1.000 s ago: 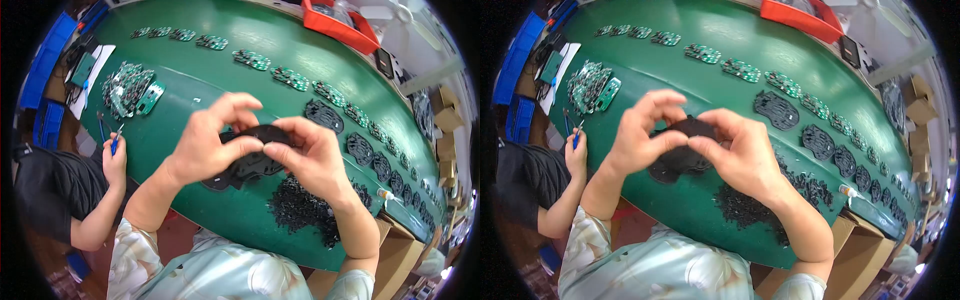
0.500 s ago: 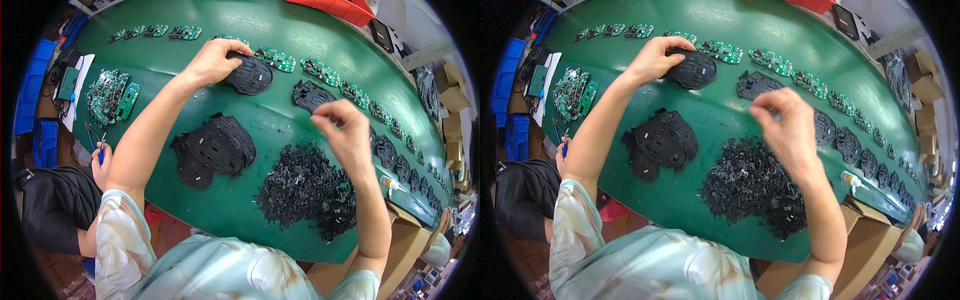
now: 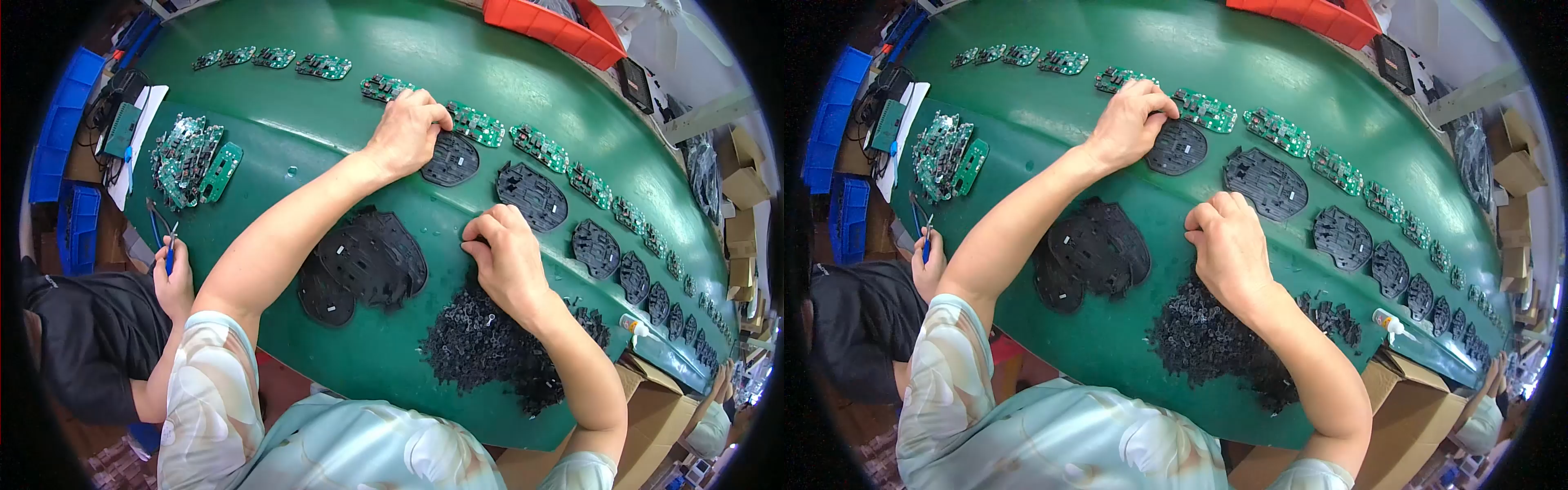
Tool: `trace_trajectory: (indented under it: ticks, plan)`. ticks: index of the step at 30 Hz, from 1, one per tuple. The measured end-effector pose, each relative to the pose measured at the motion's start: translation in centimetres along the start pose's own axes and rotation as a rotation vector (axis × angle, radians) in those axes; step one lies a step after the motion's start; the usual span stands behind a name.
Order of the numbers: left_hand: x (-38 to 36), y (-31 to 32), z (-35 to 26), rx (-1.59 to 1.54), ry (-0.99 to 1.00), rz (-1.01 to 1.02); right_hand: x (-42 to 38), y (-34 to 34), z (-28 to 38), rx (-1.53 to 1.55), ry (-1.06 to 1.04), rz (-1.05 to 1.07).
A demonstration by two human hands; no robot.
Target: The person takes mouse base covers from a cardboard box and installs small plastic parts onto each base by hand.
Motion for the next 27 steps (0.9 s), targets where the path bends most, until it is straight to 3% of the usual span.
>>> trace_trajectory:
  ticks: [6, 10, 13, 16, 20, 27]
  plan:
    - [-0.5, -0.5, -1.0, -0.161, -0.11, -0.053, -0.2, -2.7, 0.7, 0.167, 0.038, -0.108]
    - [-0.4, 0.0, -1.2, -0.18, -0.227, -0.015, 0.3, -3.8, -1.0, 0.364, 0.282, -0.044]
    - [0.4, -1.1, -2.2, -0.122, -0.239, -0.113, 0.9, -3.6, -2.2, 0.523, 0.406, -0.046]
    - [1.4, -2.5, -4.3, -0.447, -0.294, 0.101, 2.1, -3.5, -2.4, 0.592, 0.388, -0.114]
    - [1.6, -3.1, -6.8, -0.539, -0.072, 0.251, 3.7, -3.4, -2.1, 0.639, 0.386, -0.145]
    - [2.0, -2.9, -6.8, -0.432, -0.113, 0.207, 4.7, -3.7, -2.0, 0.738, 0.414, -0.183]
Point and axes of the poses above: each hand's wrist, its own x-axis towards the middle knuckle, its own y-axis out of the palm, z = x × y, the point moved 4 cm from there along x, towards the middle knuckle, and after that the axes turned 7 degrees about y, right-handed, at the moved point
